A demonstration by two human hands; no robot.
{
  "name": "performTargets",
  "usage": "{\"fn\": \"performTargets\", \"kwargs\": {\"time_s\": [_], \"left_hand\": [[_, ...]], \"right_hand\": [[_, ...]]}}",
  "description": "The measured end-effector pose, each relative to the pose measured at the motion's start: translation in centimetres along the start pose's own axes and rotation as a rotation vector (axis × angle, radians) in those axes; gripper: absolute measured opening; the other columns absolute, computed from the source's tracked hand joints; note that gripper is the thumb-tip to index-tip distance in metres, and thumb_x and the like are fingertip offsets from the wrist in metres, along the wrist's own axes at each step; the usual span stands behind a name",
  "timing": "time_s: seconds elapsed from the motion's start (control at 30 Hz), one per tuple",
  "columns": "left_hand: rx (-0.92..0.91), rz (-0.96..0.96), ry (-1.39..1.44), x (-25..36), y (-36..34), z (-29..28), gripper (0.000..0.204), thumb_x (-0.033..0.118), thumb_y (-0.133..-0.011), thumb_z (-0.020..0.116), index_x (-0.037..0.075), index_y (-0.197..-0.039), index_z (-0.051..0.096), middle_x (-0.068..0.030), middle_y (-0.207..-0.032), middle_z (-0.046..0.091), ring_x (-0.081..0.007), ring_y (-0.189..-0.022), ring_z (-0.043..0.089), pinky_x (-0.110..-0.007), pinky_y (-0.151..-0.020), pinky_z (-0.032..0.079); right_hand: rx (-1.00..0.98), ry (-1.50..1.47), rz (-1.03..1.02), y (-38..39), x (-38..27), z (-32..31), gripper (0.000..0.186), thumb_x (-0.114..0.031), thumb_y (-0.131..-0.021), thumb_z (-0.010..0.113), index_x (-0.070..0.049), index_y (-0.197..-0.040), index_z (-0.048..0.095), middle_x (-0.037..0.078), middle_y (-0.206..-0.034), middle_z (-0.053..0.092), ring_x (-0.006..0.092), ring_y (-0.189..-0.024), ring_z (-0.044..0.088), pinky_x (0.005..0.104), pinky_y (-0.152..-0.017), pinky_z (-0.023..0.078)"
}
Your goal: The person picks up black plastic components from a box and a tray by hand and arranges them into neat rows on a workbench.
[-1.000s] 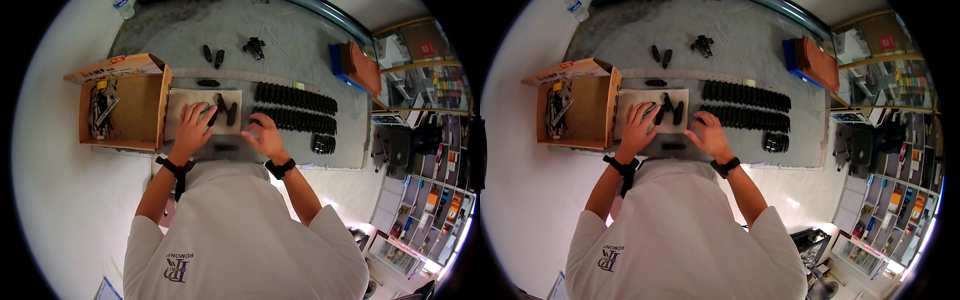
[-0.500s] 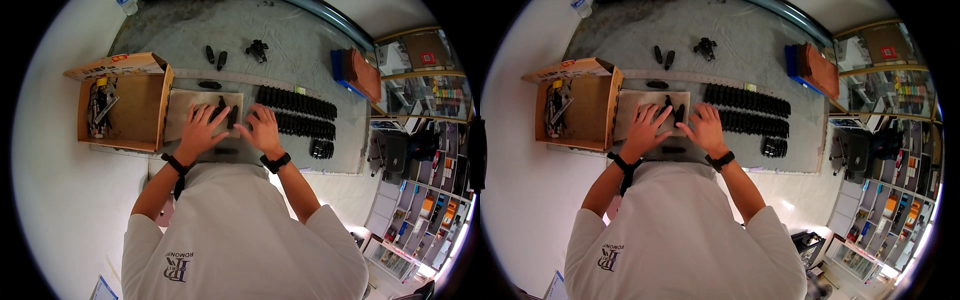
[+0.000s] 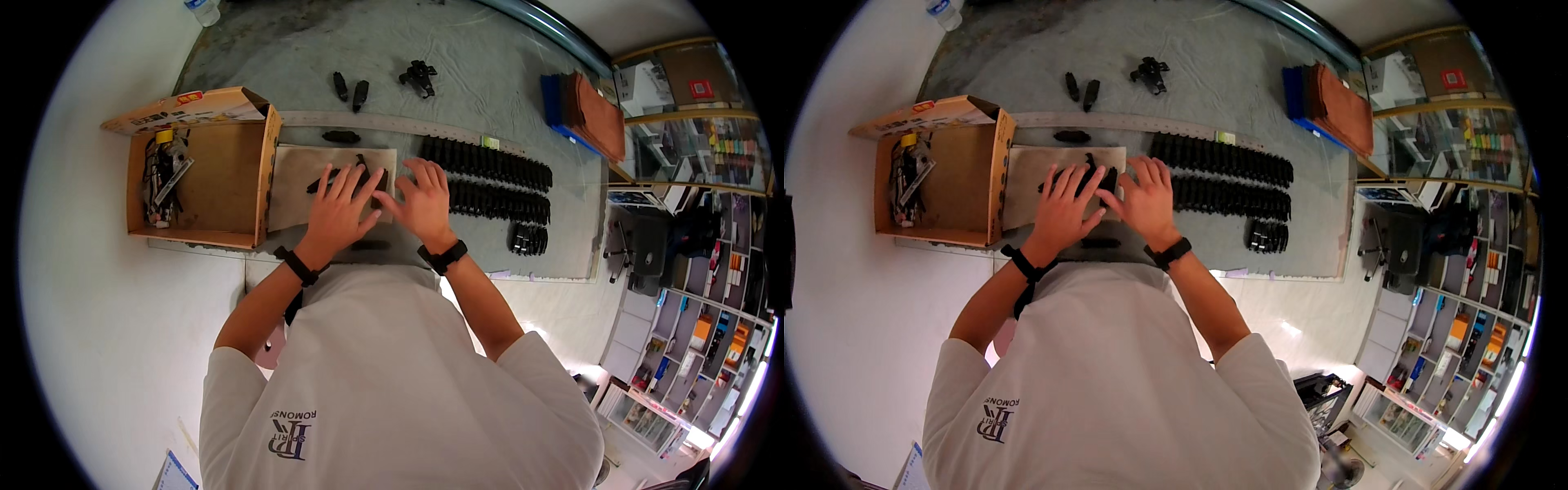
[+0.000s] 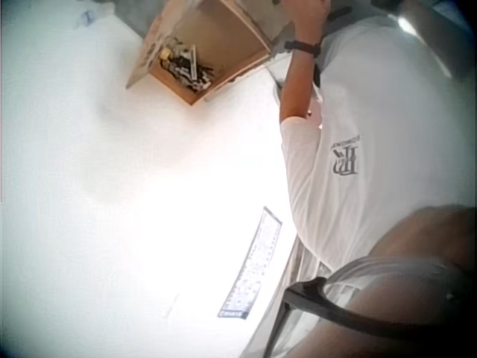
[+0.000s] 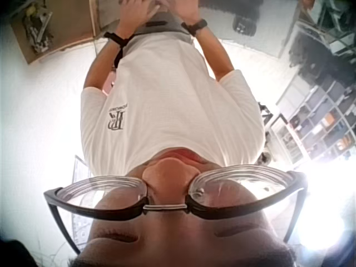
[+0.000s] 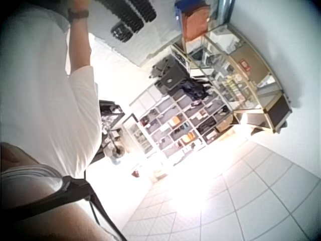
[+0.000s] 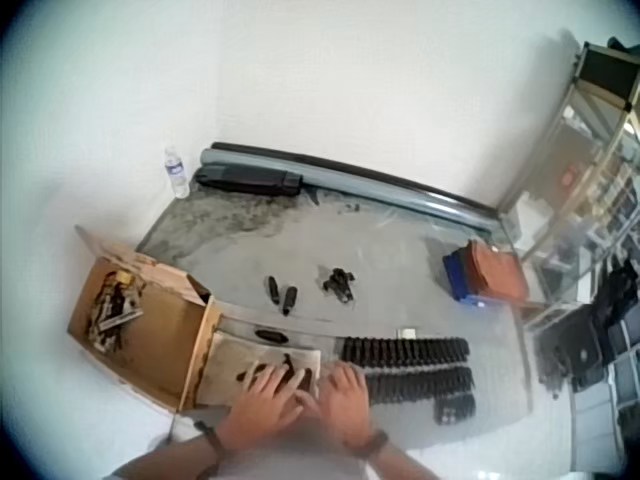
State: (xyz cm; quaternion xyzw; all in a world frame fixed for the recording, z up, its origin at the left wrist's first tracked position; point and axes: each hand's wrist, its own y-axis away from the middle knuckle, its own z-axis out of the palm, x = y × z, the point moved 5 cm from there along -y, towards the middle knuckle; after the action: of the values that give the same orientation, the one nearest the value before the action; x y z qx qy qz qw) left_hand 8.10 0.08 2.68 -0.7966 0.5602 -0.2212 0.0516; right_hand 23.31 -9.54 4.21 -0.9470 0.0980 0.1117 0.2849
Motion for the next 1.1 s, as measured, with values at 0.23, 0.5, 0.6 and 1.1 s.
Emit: {"fn": "performTargets", "kwargs": {"time_s": [0.23, 0.5, 0.6, 1.1], "left_hand": [[-0.004, -0.001, -0.019, -0.1, 0.1, 0.2, 0.08, 0.044, -0.098, 0.073, 0.02, -0.168, 0.045, -0.0167, -0.149, 0.058, -0.0358, -0.143, 0.051, -0.061, -0.129, 0.027], [-0.029, -0.023, -0.029, -0.3, 0.3, 0.2, 0.081, 0.044, -0.094, 0.077, 0.025, -0.167, 0.047, -0.016, -0.151, 0.059, -0.0351, -0.144, 0.052, -0.061, -0.131, 0.025], [-0.038, -0.019, -0.03, -0.6, 0.6, 0.3, 0.08, 0.043, -0.095, 0.076, 0.025, -0.168, 0.047, -0.0158, -0.152, 0.058, -0.0352, -0.145, 0.05, -0.061, -0.131, 0.025], [-0.059, -0.046, -0.027, -2.0, 0.7, 0.3, 0.079, 0.037, -0.095, 0.078, 0.024, -0.167, 0.048, -0.0142, -0.158, 0.052, -0.0363, -0.148, 0.046, -0.06, -0.13, 0.028]], "right_hand": [[0.007, 0.011, 0.015, 0.0, -0.1, 0.3, 0.049, -0.053, -0.087, 0.085, -0.004, -0.092, 0.079, 0.015, -0.124, 0.071, 0.0361, -0.121, 0.066, 0.0549, -0.11, 0.049], [0.04, 0.004, 0.008, 0.1, -0.4, 0.3, 0.044, -0.048, -0.082, 0.09, -0.005, -0.084, 0.077, 0.013, -0.122, 0.071, 0.0372, -0.115, 0.066, 0.0508, -0.104, 0.051], [0.029, -0.005, 0.004, 0.2, -0.4, 0.5, 0.045, -0.048, -0.083, 0.089, -0.005, -0.085, 0.077, 0.013, -0.122, 0.071, 0.0372, -0.114, 0.066, 0.0511, -0.103, 0.051], [-0.016, -0.04, -0.029, -0.8, -0.5, 2.5, 0.048, -0.051, -0.087, 0.083, -0.003, -0.089, 0.078, 0.016, -0.123, 0.07, 0.0373, -0.123, 0.065, 0.0554, -0.109, 0.048]]}}
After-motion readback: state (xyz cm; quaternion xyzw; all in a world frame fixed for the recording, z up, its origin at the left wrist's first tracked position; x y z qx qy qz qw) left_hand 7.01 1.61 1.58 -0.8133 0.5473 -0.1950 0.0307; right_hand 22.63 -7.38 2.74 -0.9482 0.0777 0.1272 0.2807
